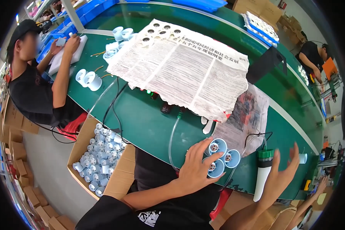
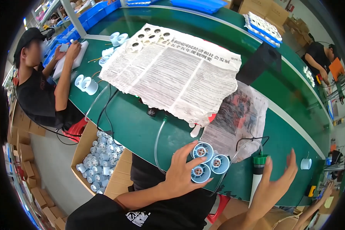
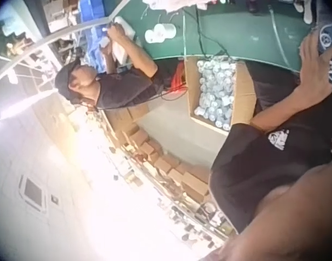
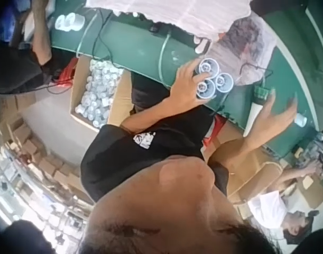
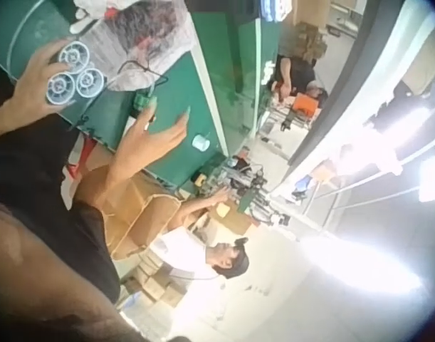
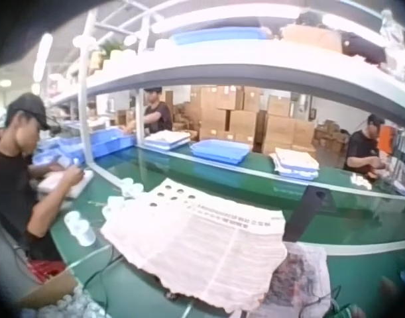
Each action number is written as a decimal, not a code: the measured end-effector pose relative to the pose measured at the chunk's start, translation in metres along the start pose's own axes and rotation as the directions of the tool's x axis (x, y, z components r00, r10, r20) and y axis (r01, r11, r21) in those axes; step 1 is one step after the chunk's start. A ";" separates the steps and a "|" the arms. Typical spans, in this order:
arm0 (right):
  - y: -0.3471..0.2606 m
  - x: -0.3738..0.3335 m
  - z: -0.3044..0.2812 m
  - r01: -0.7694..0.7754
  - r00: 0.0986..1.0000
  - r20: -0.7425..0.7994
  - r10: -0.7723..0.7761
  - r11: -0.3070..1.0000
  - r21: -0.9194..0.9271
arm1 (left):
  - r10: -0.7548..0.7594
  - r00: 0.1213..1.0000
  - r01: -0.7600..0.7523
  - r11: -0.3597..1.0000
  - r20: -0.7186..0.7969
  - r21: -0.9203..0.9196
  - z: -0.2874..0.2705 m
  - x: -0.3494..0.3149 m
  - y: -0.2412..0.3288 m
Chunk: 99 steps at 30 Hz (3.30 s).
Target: The person assembles small electronic components into plastic housings by hand, taking components from a plastic tray and placing them into the housings, which are then put into a cardboard box.
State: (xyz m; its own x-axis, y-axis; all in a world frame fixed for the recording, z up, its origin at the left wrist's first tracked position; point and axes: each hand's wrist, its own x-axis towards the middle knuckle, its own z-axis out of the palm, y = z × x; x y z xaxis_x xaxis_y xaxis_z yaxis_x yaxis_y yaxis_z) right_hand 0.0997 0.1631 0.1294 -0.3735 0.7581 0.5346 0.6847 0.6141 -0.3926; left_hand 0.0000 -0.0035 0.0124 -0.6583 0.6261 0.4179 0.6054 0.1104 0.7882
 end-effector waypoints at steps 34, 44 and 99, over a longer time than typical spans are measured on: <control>-0.118 0.103 0.089 0.943 -0.324 -0.186 -0.928 -0.332 0.013 | -0.122 0.992 0.122 0.989 -0.015 0.082 -0.030 -0.025 -0.002; -0.022 -0.021 0.005 0.992 0.080 -0.165 -0.983 0.062 0.109 | -0.043 0.999 0.042 0.996 0.012 0.079 -0.021 -0.022 -0.005; 0.069 -0.125 0.073 0.032 0.996 0.063 -0.068 0.892 0.451 | 0.165 0.812 0.184 0.837 -0.559 0.515 -0.358 0.132 -0.153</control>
State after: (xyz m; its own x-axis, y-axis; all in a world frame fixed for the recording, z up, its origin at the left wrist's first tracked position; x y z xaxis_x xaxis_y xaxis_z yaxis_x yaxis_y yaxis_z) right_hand 0.1483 0.1269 -0.0191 -0.4578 0.7271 0.5115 0.3164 0.6710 -0.6706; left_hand -0.3399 -0.2141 0.1092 -0.6851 0.0951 0.7222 0.6159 0.6051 0.5046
